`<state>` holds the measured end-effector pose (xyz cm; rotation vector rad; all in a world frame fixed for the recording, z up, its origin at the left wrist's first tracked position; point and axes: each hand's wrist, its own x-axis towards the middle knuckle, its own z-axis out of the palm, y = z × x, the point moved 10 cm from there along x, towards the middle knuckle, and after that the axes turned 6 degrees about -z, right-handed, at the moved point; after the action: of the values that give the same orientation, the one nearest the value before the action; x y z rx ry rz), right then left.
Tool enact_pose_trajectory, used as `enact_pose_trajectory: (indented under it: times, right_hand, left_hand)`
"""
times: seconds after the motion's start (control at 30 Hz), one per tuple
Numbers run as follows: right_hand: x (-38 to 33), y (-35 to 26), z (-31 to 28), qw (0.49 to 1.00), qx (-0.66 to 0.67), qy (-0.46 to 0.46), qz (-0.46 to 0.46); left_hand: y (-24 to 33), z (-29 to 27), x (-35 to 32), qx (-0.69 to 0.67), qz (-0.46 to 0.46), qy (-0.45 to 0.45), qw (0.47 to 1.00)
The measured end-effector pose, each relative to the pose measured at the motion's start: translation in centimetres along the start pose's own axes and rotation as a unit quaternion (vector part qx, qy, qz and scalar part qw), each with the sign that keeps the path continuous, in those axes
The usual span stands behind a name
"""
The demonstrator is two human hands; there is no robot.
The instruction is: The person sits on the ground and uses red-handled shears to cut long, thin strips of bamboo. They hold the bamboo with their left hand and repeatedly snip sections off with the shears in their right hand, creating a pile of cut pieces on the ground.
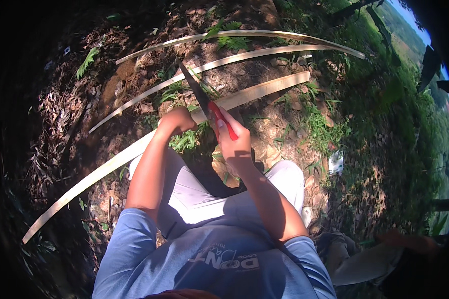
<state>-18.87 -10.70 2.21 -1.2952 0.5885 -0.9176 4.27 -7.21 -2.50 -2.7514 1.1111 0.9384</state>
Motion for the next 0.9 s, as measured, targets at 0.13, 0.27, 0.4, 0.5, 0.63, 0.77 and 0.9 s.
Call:
enact_pose_trajectory:
  times: [0.13,0.27,0.4,0.5,0.63,0.77,0.9]
  right_hand:
    - [-7.7,-0.3,-3.6,0.995,-0.084,-0.025,0.055]
    - [-16.0,-4.6,-8.3,0.991,-0.134,0.009,0.003]
    - [-20.9,-7.9,-11.0,0.981,-0.176,0.013,0.081]
    - [-20.4,-7.9,-10.5,0.982,-0.173,0.014,0.068]
    - [-14.5,-5.4,-7.7,0.991,-0.135,-0.004,0.006]
    - [-5.7,-1.5,-4.3,0.998,-0.059,-0.014,-0.007]
    - [0.5,-0.2,-0.6,1.0,0.005,-0.005,-0.014]
  left_hand:
    - [0.1,0.5,0.8,-0.025,0.029,-0.022,0.999]
    - [0.4,0.9,0.6,-0.038,0.047,-0.037,0.998]
    - [0.6,0.3,-0.3,-0.017,0.041,-0.021,0.999]
    - [0.7,0.2,-1.1,0.026,0.015,0.005,1.0]
    - [1.1,-0.9,-2.7,0.056,-0.014,0.012,0.998]
    - [1.5,-0.9,-3.6,0.098,-0.02,0.036,0.994]
    - [1.8,-1.0,-3.6,0.101,-0.029,0.065,0.992]
